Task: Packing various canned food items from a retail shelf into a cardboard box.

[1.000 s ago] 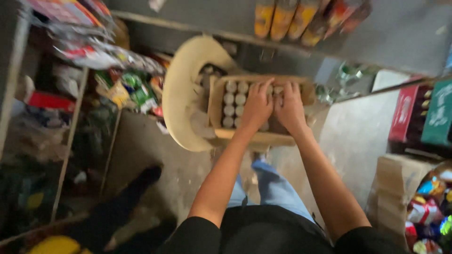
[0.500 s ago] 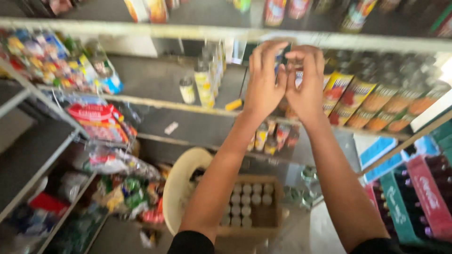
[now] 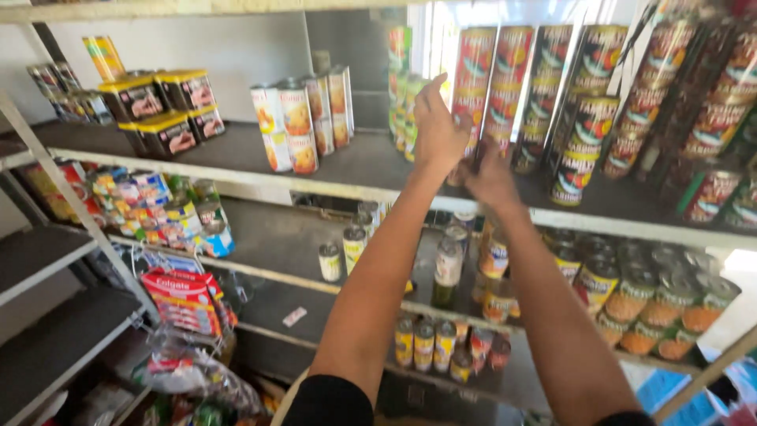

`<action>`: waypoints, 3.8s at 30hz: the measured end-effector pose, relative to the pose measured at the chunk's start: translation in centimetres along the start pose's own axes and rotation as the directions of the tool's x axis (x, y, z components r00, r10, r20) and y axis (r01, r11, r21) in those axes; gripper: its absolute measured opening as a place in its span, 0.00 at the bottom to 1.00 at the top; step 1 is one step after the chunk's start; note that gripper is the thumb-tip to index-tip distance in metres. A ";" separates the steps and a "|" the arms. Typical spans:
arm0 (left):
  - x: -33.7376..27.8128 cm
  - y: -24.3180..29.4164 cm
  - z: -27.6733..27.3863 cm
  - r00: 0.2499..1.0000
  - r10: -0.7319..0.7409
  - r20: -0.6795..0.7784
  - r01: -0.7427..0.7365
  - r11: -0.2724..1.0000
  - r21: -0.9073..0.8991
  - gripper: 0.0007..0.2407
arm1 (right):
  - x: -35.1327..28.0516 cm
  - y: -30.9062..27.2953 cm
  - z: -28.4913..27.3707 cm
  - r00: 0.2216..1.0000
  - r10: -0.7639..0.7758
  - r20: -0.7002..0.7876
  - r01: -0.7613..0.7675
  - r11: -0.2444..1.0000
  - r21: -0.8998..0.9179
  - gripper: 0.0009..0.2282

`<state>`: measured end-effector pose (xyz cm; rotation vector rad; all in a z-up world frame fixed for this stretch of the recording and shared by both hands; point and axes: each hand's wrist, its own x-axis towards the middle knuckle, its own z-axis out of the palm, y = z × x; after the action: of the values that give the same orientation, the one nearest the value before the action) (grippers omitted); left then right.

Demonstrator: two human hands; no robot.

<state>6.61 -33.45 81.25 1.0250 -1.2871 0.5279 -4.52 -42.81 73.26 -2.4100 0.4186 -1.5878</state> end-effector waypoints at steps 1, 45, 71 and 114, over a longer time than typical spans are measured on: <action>1.0 -0.3 0.5 1.000 0.013 -0.007 -0.013 1.000 -0.002 0.32 | 0.3 -1.4 -0.3 1.000 -0.012 -0.008 0.012 1.000 -0.002 0.27; -47.6 -2.4 -11.3 0.356 -0.340 0.870 0.932 0.199 -0.304 0.32 | -30.6 -13.4 -3.8 0.729 0.417 0.543 -0.512 0.859 0.027 0.25; -84.3 -3.6 -16.2 -0.460 -0.582 0.670 0.399 0.539 0.742 0.35 | -85.7 1.7 20.2 -0.271 0.887 0.375 -0.903 -0.369 0.220 0.19; -23.4 8.2 -8.9 0.963 -0.138 0.232 0.159 0.984 -0.075 0.15 | -19.5 -16.5 -2.7 0.987 0.076 -0.141 -0.069 0.996 0.054 0.08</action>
<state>-1.22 -17.04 62.17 1.1166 -1.4074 0.2383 -12.47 -20.57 63.22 -2.2271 0.4818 -1.7249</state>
